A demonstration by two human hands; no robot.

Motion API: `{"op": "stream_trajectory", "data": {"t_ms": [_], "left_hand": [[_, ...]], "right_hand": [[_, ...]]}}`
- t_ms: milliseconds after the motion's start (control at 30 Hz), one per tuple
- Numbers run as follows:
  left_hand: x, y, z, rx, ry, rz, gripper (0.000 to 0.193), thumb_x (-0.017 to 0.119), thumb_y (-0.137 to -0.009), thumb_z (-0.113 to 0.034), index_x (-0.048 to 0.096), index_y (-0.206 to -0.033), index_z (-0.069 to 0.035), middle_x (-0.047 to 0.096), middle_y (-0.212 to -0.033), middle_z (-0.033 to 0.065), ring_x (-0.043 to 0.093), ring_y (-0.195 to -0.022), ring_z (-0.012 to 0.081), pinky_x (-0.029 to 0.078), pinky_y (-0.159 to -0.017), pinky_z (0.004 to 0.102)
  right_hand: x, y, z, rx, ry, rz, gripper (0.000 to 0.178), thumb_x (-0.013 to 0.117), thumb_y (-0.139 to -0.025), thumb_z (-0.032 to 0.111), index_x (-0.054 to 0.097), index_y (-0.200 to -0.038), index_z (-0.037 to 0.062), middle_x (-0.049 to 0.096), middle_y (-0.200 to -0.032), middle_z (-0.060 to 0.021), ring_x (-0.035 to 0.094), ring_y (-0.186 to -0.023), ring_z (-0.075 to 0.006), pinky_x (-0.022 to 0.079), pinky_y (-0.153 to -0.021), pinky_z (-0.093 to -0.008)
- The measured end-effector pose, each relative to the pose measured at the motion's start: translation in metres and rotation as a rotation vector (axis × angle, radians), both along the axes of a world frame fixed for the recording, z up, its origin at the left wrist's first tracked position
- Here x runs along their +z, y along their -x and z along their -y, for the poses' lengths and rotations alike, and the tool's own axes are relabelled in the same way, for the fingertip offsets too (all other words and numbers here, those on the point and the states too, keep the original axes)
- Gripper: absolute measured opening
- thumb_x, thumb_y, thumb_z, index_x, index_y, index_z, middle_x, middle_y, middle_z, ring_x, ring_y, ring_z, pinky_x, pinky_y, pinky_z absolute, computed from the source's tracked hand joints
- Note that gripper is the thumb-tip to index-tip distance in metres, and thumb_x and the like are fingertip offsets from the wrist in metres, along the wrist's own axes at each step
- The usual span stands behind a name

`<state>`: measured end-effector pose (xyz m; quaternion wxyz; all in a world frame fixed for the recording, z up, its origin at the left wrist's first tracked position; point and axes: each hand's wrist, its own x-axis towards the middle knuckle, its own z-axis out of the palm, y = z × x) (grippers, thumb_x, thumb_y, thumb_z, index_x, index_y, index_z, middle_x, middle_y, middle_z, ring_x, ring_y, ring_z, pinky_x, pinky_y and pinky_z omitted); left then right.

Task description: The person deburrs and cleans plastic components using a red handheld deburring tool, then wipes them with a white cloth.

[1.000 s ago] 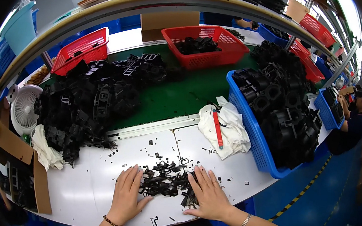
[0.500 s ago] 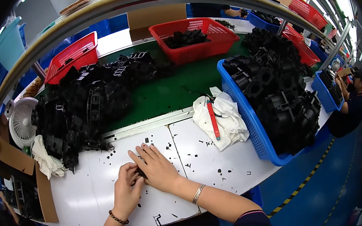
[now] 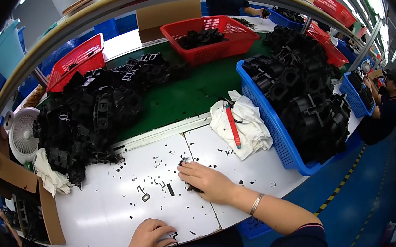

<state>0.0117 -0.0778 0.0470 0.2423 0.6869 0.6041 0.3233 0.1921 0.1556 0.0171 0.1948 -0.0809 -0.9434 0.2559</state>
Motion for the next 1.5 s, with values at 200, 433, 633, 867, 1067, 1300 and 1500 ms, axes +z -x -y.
{"op": "stream_trajectory", "data": {"t_ms": [200,433,633,867,1067,1300,1500], "left_hand": [[-0.010,0.003,0.003,-0.086,0.010,-0.011,0.016,0.078,-0.075,-0.013,0.069,-0.087,-0.006,0.064,-0.088,0.0099,0.061,-0.083,0.0316,0.049,-0.075,0.0424],[0.003,0.010,-0.037,0.379,-0.177,-0.493,0.018,0.075,-0.078,-0.005,0.064,-0.092,-0.003,0.064,-0.120,0.0137,0.060,-0.111,0.0335,0.050,-0.090,0.0375],[-0.015,0.004,-0.050,0.423,-0.053,-0.385,0.014,0.072,-0.079,-0.001,0.061,-0.089,-0.001,0.066,-0.104,0.0128,0.061,-0.096,0.0320,0.051,-0.085,0.0389],[-0.014,0.011,-0.063,0.423,-0.019,-0.139,0.017,0.068,-0.082,0.002,0.059,-0.096,0.001,0.063,-0.097,0.0145,0.061,-0.084,0.0321,0.052,-0.075,0.0391],[-0.012,0.008,-0.091,0.392,-0.023,-0.119,0.022,0.067,-0.086,-0.003,0.059,-0.107,0.002,0.061,-0.101,0.0163,0.061,-0.085,0.0341,0.052,-0.076,0.0416],[-0.010,0.005,-0.092,0.475,0.012,-0.303,0.010,0.072,-0.083,-0.011,0.071,-0.092,-0.008,0.064,-0.087,0.0088,0.063,-0.082,0.0272,0.051,-0.070,0.0369],[-0.003,-0.006,-0.079,0.368,-0.149,-0.292,0.009,0.068,-0.085,-0.008,0.066,-0.091,-0.002,0.063,-0.088,0.0157,0.062,-0.084,0.0341,0.050,-0.074,0.0428]], "right_hand": [[0.005,0.009,0.041,0.019,-0.060,0.100,0.069,0.071,-0.088,0.036,0.049,-0.140,-0.0048,0.046,-0.149,-0.0192,0.044,-0.138,-0.0329,0.033,-0.118,-0.0432],[-0.007,0.078,0.006,0.183,-0.198,0.042,0.047,0.065,-0.093,0.024,0.056,-0.135,0.0059,0.049,-0.148,-0.0141,0.044,-0.140,-0.0276,0.036,-0.118,-0.0409],[-0.015,0.065,-0.008,-0.061,-0.179,-0.071,0.034,0.069,-0.086,0.010,0.066,-0.120,0.0039,0.061,-0.133,-0.0118,0.054,-0.129,-0.0283,0.046,-0.110,-0.0395],[0.005,0.006,0.034,-0.180,-0.071,0.070,0.045,0.068,-0.089,0.016,0.058,-0.128,-0.0048,0.055,-0.138,-0.0177,0.049,-0.133,-0.0329,0.042,-0.112,-0.0422],[0.002,0.026,0.033,-0.140,-0.114,0.084,0.066,0.073,-0.087,0.027,0.049,-0.138,-0.0063,0.046,-0.147,-0.0216,0.044,-0.137,-0.0358,0.037,-0.115,-0.0452],[-0.018,0.083,-0.021,-0.123,-0.182,-0.150,0.028,0.074,-0.079,0.011,0.062,-0.103,0.0036,0.060,-0.107,-0.0106,0.058,-0.104,-0.0282,0.048,-0.089,-0.0383],[-0.021,0.079,-0.023,-0.275,-0.343,0.029,0.020,0.074,-0.082,0.020,0.061,-0.092,0.0091,0.057,-0.090,-0.0041,0.054,-0.089,-0.0244,0.043,-0.081,-0.0349]]}}
